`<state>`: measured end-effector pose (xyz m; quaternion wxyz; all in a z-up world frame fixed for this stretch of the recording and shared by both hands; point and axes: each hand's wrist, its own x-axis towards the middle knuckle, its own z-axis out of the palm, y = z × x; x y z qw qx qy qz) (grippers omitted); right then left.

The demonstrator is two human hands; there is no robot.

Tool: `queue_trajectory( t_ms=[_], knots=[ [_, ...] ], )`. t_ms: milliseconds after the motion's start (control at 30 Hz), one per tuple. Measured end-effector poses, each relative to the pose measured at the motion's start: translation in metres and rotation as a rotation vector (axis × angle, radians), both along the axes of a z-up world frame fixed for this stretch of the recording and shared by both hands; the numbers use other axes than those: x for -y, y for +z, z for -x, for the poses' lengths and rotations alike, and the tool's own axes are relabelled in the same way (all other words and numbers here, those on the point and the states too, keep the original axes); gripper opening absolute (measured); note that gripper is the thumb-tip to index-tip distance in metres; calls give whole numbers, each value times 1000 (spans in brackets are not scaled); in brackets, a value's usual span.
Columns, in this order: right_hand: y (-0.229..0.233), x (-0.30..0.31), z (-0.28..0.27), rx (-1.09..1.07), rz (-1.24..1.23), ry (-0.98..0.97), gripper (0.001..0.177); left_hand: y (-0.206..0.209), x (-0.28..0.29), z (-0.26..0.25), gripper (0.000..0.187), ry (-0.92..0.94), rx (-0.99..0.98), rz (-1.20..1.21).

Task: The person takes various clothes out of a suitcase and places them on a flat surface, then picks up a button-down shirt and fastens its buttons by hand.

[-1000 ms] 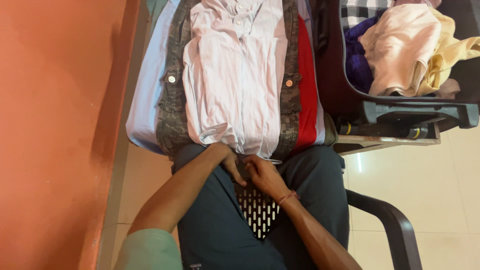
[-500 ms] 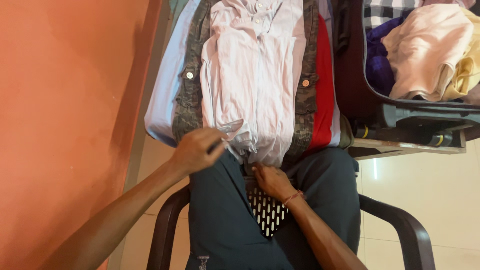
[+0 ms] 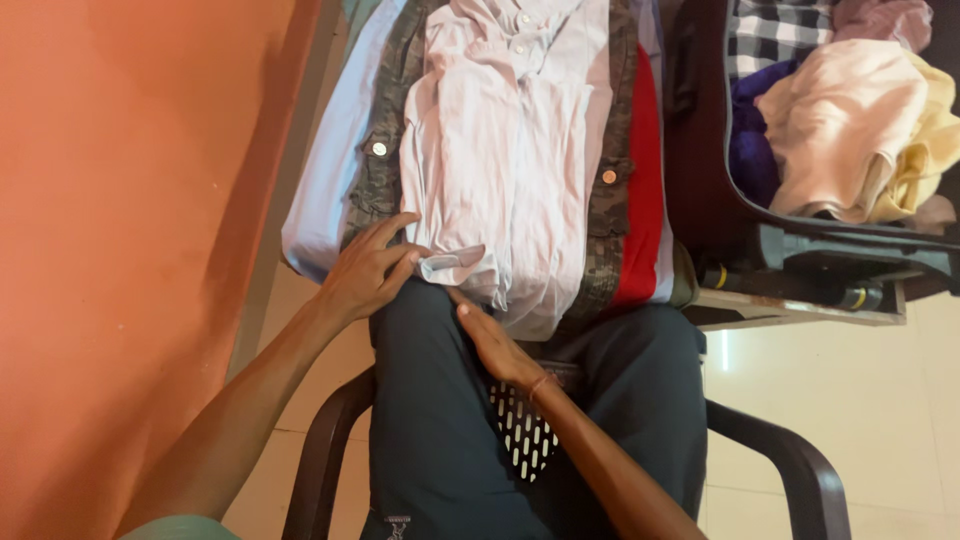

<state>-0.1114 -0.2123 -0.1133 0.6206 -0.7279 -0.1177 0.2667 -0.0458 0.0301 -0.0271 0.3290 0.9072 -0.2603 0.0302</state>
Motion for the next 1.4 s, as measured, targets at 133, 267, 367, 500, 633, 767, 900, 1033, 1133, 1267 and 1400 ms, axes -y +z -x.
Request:
queue_trajectory(
  t_ms=[133, 267, 367, 500, 633, 767, 900, 1033, 1133, 1267, 1400],
  knots=[
    [-63, -3, -23, -382, -268, -134, 73, -4, -18, 1, 18, -98, 144, -104],
    [-114, 3, -39, -459, -308, -201, 66, -12, -30, 2, 22, -179, 366, -219],
    [-125, 9, -40, -580, -282, -212, 63, -23, -32, 0, 25, -203, 421, -317],
    [-123, 13, -45, -681, -151, -251, 57, -41, -31, -2, 32, -207, 441, -397],
    [-125, 13, -46, -671, -42, -244, 52, -50, -32, 7, 31, -139, 400, -457],
    [-134, 18, -41, -619, 59, -211, 47, -48, -27, 22, 32, -79, 415, -514],
    [-133, 28, -32, -427, 276, -163, 42, -31, -18, 35, 29, 69, 344, -390],
    [-84, 46, -19, -78, 665, -151, 38, -5, 5, 33, 58, 101, 276, 4],
    [-18, 43, 2, 148, 640, -342, 30, 6, 23, 28, 51, 36, 165, 24],
    [38, 30, 8, 204, 293, -532, 23, 3, 38, 21, 25, 48, 80, -38],
    [47, 27, 11, 273, 194, -541, 26, -5, 35, 24, 16, 14, 141, 20]
  ],
)
